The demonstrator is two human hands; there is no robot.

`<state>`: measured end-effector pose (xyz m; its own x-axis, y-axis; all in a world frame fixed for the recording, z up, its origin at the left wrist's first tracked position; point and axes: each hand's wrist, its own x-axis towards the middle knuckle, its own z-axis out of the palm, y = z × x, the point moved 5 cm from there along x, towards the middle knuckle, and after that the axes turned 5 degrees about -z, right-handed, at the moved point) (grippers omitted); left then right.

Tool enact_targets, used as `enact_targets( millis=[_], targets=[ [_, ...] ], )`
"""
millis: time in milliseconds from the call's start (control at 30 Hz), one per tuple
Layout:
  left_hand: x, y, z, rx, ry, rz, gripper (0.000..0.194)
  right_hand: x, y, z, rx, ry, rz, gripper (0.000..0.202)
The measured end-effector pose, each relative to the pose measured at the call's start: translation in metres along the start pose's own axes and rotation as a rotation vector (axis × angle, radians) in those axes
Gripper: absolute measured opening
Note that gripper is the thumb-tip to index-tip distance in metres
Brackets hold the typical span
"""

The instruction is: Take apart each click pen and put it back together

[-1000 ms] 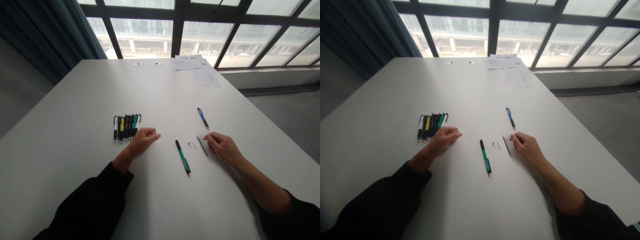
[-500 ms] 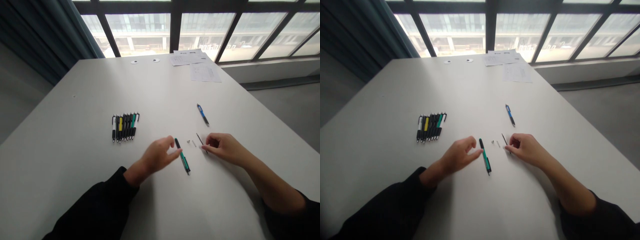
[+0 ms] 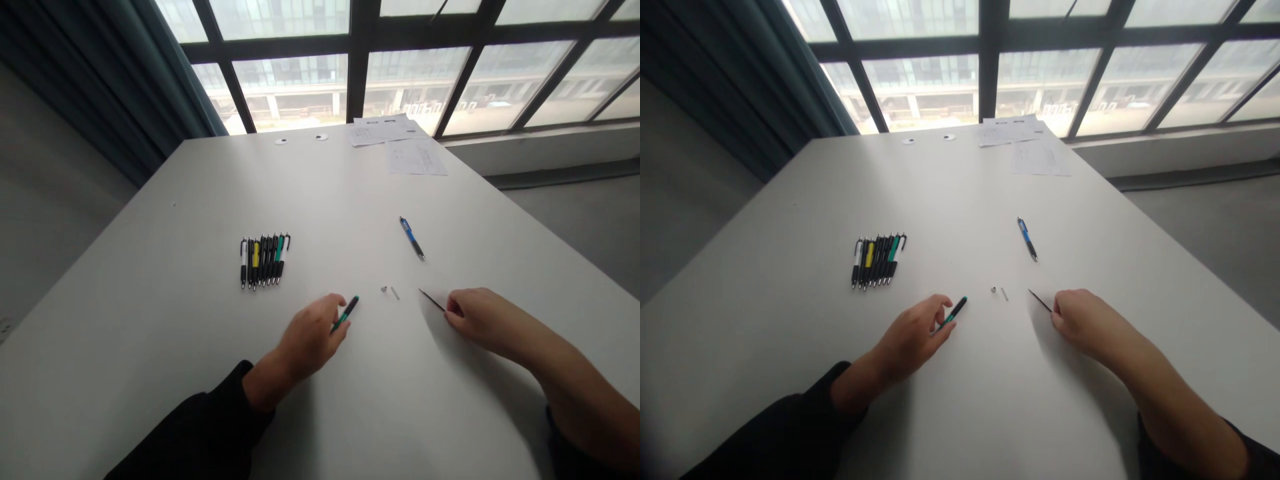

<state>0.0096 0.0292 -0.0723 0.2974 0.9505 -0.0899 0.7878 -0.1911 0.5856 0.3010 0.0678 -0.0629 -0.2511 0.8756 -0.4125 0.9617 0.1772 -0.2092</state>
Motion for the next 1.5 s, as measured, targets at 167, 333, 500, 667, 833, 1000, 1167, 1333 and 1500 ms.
enact_targets(
  millis=[167, 333, 500, 667, 833, 1000, 1167, 1333, 1500],
  targets=[
    [-0.01, 0.007, -0.013, -0.153, -0.005, 0.071, 0.022, -0.001, -0.01, 0.001, 0.109, -0.06, -0.064, 0.016],
    [-0.021, 0.034, -0.038, -0.528, -0.081, 0.113, 0.019, -0.037, -0.054, -0.032, 0.866, -0.126, -0.366, 0.022],
    [-0.035, 0.053, -0.057, -0.571, -0.041, 0.243, 0.012, -0.067, -0.119, -0.094, 1.228, 0.345, -0.746, 0.004],
    [-0.042, 0.056, -0.069, -0.506, -0.003, 0.277, 0.011, -0.068, -0.162, -0.107, 1.193, 0.52, -0.837, 0.011],
    [-0.045, 0.06, -0.075, -0.503, 0.047, 0.328, 0.013, -0.074, -0.163, -0.105, 1.094, 0.52, -0.862, 0.019],
    [-0.044, 0.061, -0.074, -0.504, 0.056, 0.355, 0.013, -0.081, -0.159, -0.11, 1.029, 0.612, -0.846, 0.021],
    [-0.046, 0.062, -0.079, -0.524, 0.077, 0.363, 0.012, -0.079, -0.166, -0.111, 0.753, 0.517, -0.881, 0.021],
    [-0.046, 0.06, -0.081, -0.566, 0.065, 0.311, 0.011, -0.072, -0.165, -0.109, 0.775, 0.401, -0.808, 0.016],
    [-0.044, 0.059, -0.082, -0.56, 0.065, 0.291, 0.011, -0.068, -0.164, -0.106, 0.814, 0.376, -0.801, 0.007]
  ],
)
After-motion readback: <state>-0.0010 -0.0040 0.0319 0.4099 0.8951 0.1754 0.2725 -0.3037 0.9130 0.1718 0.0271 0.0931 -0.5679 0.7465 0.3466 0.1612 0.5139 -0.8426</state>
